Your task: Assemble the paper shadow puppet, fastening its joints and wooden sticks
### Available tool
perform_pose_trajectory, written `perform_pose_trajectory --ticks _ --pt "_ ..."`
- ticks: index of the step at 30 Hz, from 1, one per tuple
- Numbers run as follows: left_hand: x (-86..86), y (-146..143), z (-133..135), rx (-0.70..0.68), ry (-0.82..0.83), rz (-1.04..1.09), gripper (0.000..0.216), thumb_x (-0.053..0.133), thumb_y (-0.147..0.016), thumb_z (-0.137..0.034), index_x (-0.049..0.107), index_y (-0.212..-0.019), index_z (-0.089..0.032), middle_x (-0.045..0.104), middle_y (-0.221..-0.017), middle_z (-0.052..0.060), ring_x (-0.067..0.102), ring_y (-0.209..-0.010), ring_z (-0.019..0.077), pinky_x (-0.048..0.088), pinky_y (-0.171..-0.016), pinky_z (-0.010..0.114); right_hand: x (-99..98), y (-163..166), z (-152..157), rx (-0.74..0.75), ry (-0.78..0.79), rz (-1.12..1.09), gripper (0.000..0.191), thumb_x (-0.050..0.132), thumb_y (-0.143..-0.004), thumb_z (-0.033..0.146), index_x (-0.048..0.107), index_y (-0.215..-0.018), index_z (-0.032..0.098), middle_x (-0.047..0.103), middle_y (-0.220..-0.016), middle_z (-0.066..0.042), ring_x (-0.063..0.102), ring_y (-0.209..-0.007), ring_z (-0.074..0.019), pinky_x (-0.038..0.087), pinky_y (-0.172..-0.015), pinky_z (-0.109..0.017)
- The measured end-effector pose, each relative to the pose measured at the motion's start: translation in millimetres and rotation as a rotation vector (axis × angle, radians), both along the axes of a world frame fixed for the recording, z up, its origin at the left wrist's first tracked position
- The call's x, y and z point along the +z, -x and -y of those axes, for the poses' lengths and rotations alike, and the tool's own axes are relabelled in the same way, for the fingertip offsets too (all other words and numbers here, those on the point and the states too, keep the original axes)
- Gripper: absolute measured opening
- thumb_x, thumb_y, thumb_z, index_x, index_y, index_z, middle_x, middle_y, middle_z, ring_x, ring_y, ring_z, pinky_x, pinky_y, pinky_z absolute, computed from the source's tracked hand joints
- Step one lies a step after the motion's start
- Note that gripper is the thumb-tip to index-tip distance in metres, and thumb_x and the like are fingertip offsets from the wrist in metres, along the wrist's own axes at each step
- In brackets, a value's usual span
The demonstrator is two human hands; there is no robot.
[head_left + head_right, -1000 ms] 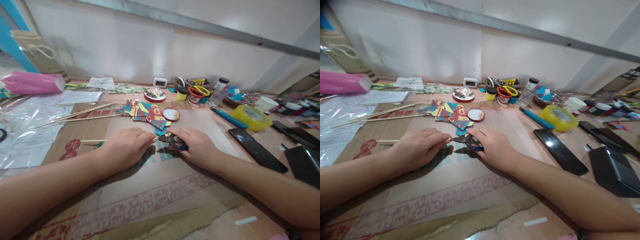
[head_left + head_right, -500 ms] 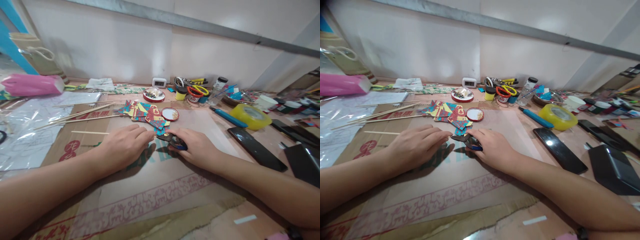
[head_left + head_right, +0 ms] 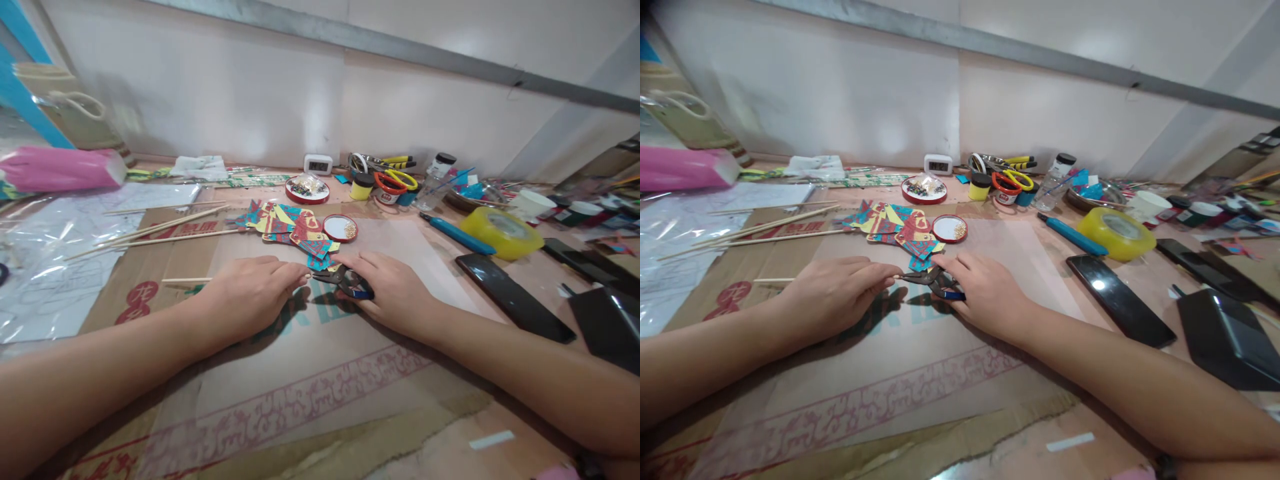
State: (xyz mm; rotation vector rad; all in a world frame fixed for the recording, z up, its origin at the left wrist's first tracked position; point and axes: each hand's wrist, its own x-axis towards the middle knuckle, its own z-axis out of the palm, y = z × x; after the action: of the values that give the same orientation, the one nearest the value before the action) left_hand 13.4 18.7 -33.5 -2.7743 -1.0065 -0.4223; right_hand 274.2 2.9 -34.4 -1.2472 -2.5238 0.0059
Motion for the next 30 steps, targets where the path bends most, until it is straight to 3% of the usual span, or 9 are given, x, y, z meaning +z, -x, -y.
perform_pose_trajectory --ticks 9,16,21,24,30 --pt "-0.1 0.4 1.2 -0.027 -0.024 -0.008 0.023 0.043 -0.097 -0.02 0.066 -0.094 -0.018 0.072 -0.075 0.003 0.066 -0.067 0.0213 0.045 -0.059 0.031 1.4 0.5 1.2 0.024 0.011 0.016 0.042 0.058 -0.093 0.033 0.056 -0.132 0.019 0.07 -0.109 -0.01 0.066 -0.095 -0.0267 0.049 -0.078 -0.037" --pt "-1.3 1.2 1.6 -0.143 -0.118 0.151 0.027 0.039 -0.098 -0.017 0.066 -0.093 -0.016 0.071 -0.074 0.003 0.064 -0.065 0.0166 0.048 -0.06 0.028 0.8 -0.8 2.6 0.031 0.037 0.032 0.041 0.056 -0.093 0.031 0.056 -0.132 0.017 0.07 -0.108 -0.011 0.065 -0.095 -0.0253 0.048 -0.078 -0.035" --pt "10.7 6.4 8.2 -0.221 -0.291 0.039 0.031 0.034 -0.098 -0.011 0.063 -0.106 -0.015 0.073 -0.085 0.006 0.064 -0.07 0.0192 0.05 -0.062 0.031 3.8 -0.4 5.1 0.037 0.087 0.025 0.042 0.056 -0.092 0.03 0.056 -0.133 0.017 0.071 -0.112 -0.011 0.066 -0.098 -0.0261 0.049 -0.079 -0.036" --pt "15.0 7.1 9.8 -0.223 -0.376 -0.028 0.033 0.031 -0.099 -0.013 0.063 -0.106 -0.013 0.07 -0.08 0.007 0.062 -0.068 0.0214 0.048 -0.06 0.033 4.8 0.0 4.7 0.04 0.107 0.006 0.042 0.057 -0.093 0.032 0.057 -0.132 0.019 0.071 -0.112 -0.011 0.066 -0.098 -0.0256 0.05 -0.079 -0.036" --pt "8.1 2.7 4.9 -0.153 -0.271 0.067 0.029 0.035 -0.101 -0.02 0.064 -0.098 -0.013 0.068 -0.078 0.006 0.062 -0.07 0.0201 0.048 -0.065 0.031 3.1 0.4 1.3 0.01 0.101 -0.036 0.043 0.058 -0.093 0.035 0.055 -0.133 0.019 0.068 -0.124 -0.01 0.065 -0.108 -0.0267 0.05 -0.088 -0.039"
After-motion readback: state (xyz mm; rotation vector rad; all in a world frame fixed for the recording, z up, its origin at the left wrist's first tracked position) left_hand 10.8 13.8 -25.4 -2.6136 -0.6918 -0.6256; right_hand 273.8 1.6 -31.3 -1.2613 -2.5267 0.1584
